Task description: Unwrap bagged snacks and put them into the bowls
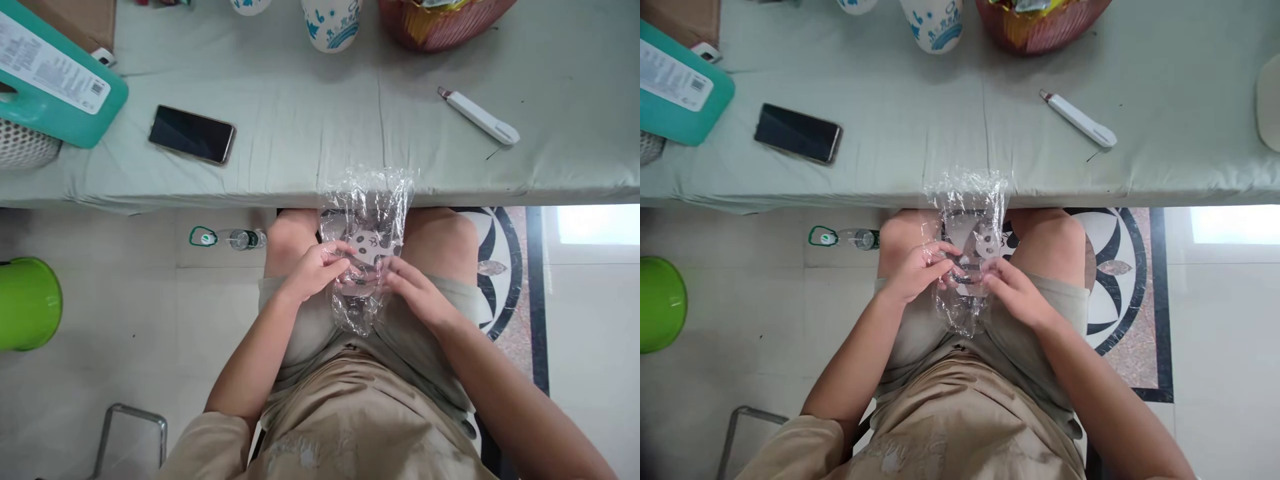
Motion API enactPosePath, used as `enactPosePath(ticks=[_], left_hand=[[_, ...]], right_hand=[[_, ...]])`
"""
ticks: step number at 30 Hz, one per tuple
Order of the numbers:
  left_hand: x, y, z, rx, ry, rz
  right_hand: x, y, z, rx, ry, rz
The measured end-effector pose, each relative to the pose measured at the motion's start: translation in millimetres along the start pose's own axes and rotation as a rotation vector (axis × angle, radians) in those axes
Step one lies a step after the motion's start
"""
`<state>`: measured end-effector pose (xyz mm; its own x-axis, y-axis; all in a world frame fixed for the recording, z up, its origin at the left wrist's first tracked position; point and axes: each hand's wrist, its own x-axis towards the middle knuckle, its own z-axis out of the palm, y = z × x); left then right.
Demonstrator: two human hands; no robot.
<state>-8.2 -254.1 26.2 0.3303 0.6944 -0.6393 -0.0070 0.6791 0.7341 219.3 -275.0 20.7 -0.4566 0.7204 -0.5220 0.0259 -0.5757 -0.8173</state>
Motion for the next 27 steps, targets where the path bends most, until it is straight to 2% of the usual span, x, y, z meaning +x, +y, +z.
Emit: enactPosePath(ticks=[3,6,11,14,18,21,24,27], left_hand=[[3,1,-1.6,0.046,-0.078,0.017],[9,4,-2.9,0.066,-0.081,0.057],[17,8,-11.0,0.006,-0.127,0.108],[17,14,-18.5,0.057,-0.187,0.219],[17,25,-28.6,0.393,-0.244,0.526],[20,33,-32.7,0.697,-0.219,0.751],[23,40,-31.7,0.978,-0.122,0.895],[25,45,-27.4,1.105,-0.017,0.976]], right_hand=[[7,-4,-4,0.062,0.021,0.031],[15,-3,-4,0.048,0.104,-0.017],[23,7,-9,0.082,0.171,-0.153],[22,8,-18,-0.018,0.181,-0.290],[18,-5,-25,-0.120,0.124,-0.432],[18,-16,-26,-0.149,0.172,-0.507],[25,-22,-24,-0.192,0.332,-0.382],[34,-24,-21,-0.282,0.438,-0.287]])
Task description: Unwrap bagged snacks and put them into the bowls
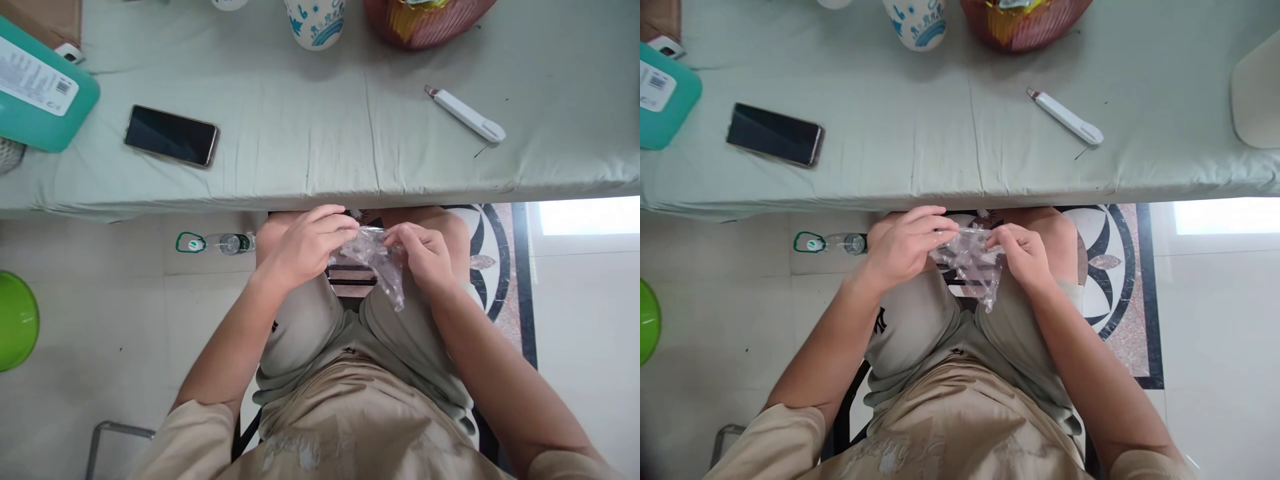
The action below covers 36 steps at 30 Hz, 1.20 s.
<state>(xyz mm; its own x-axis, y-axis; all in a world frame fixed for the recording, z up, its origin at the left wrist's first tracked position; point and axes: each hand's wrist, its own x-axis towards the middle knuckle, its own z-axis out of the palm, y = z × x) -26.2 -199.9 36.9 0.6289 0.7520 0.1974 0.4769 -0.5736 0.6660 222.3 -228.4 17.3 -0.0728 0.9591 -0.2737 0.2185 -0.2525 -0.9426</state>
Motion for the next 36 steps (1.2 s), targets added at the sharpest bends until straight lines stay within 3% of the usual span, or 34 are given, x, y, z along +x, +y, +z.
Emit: enactPosePath(ticks=[4,9,13,16,19,21,23,26,30,33,36], left_hand=[[2,5,-4.3,-0.079,0.055,0.045],[-4,5,-15.3,-0.533,0.116,-0.051],[-4,2,-11.5,-0.928,0.215,-0.396],[-3,5,-0.7,-1.140,0.196,-0.666],[-2,12,11.4,-1.212,0.120,-0.863],[-3,14,18.4,-1.230,0.189,-0.931],[-6,14,24.1,-1.242,0.284,-0.951],[-13,10,30.7,-1.146,0.335,-0.930],[-22,6,35.5,-0.926,0.379,-0.911],[-25,7,35.0,-0.963,0.313,-0.878],[-26,9,32.6,-0.991,0.183,-0.839]], right_hand=[[5,-1,5,0.096,-0.006,-0.038],[1,-9,5,0.072,-0.083,0.021],[-3,-13,3,0.135,-0.080,0.010],[-3,-13,6,0.245,-0.057,0.014],[-3,-12,10,0.299,-0.025,0.083],[-5,-10,13,0.351,-0.058,0.138],[-8,-7,16,0.393,-0.150,0.209],[-13,0,19,0.415,-0.267,0.308],[-14,5,20,0.467,-0.101,0.291],[-14,5,20,0.483,-0.054,0.289],[-15,5,20,0.462,-0.189,0.350]])
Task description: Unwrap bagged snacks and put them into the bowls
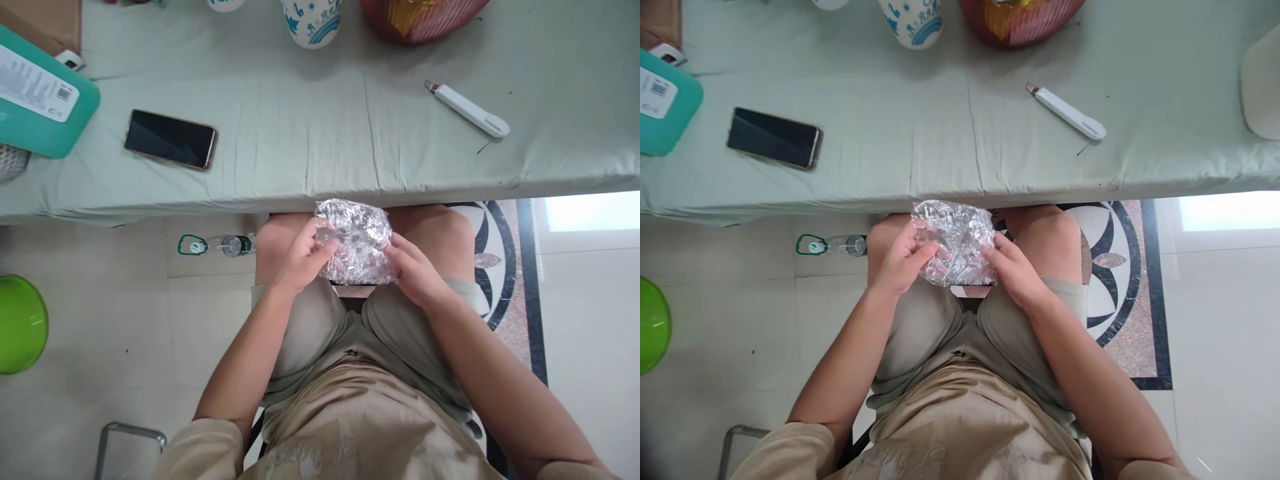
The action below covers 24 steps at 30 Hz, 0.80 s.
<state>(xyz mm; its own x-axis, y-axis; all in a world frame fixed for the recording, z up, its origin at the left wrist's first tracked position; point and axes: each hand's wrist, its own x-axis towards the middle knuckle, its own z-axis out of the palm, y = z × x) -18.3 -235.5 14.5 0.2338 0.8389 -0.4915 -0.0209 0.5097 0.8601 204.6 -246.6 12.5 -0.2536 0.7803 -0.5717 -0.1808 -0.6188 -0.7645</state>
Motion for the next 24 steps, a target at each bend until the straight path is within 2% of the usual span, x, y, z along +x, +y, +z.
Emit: enactPosePath(ticks=[4,9,12,18,21,24], left_hand=[[1,1,-0.5,0.009,0.005,0.009],[5,-6,-0.1,-0.089,0.003,-0.097],[9,-12,-1.0,-0.204,-0.018,-0.105],[23,-23,-8.0,-0.326,0.053,-0.014],[30,-31,-8.4,-0.298,0.105,0.074],[34,-38,-5.2,-0.263,0.113,0.094]], right_hand=[[1,4,0,-0.059,-0.017,0.043],[7,8,0,0.079,0.015,-0.036],[12,10,1,0.103,0.040,-0.079],[24,20,-2,0.024,0.086,-0.155],[29,25,-2,-0.057,0.095,-0.165],[34,30,0,-0.115,0.107,-0.155]])
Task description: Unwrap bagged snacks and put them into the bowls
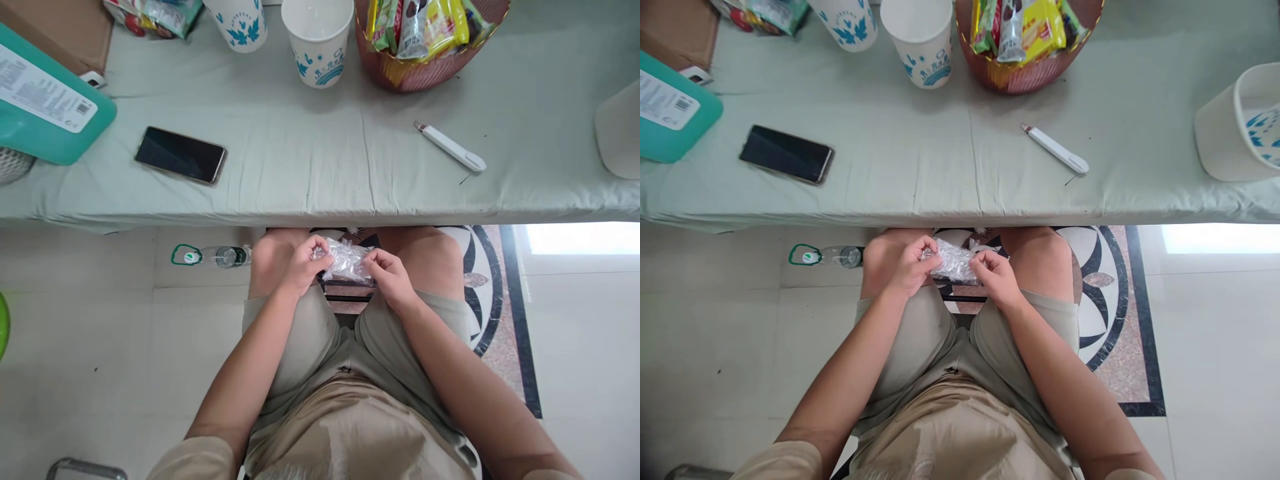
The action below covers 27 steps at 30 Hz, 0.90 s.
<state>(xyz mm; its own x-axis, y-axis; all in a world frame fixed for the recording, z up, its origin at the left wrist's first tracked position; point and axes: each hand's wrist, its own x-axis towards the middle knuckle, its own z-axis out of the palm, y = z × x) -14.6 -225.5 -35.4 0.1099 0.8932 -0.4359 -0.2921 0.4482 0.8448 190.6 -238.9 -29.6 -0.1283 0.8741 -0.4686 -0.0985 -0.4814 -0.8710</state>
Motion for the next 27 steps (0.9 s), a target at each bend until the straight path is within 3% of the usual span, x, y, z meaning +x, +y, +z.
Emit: enactPosePath(ticks=[7,9,11,13,14,16,18,20,24,27], left_hand=[[5,-2,2.5,-0.076,0.160,0.037],[5,-4,0.9,0.010,0.183,0.109],[3,-7,-0.6,0.260,0.285,0.325],[-1,-11,-0.9,0.605,0.384,0.636],[-3,-12,-0.5,0.754,0.367,0.780],[-8,-14,1.4,0.920,0.191,0.938],[-10,-15,4.5,0.933,-0.037,0.886],[-11,-15,8.4,0.890,-0.152,0.712],[-12,-10,15.6,0.811,-0.175,0.351],[-19,0,17.8,0.799,-0.135,0.203]], right_hand=[[5,8,2,-0.062,-0.134,0.099],[6,9,2,-0.084,-0.178,0.122],[6,8,2,-0.091,-0.191,0.126],[5,7,3,-0.088,-0.204,0.120],[5,6,4,-0.085,-0.216,0.116],[4,4,5,-0.083,-0.245,0.106],[3,2,5,-0.086,-0.261,0.084],[2,0,5,-0.089,-0.256,0.048],[0,-2,3,-0.101,-0.233,-0.025],[-3,-1,1,-0.101,-0.186,-0.073]])
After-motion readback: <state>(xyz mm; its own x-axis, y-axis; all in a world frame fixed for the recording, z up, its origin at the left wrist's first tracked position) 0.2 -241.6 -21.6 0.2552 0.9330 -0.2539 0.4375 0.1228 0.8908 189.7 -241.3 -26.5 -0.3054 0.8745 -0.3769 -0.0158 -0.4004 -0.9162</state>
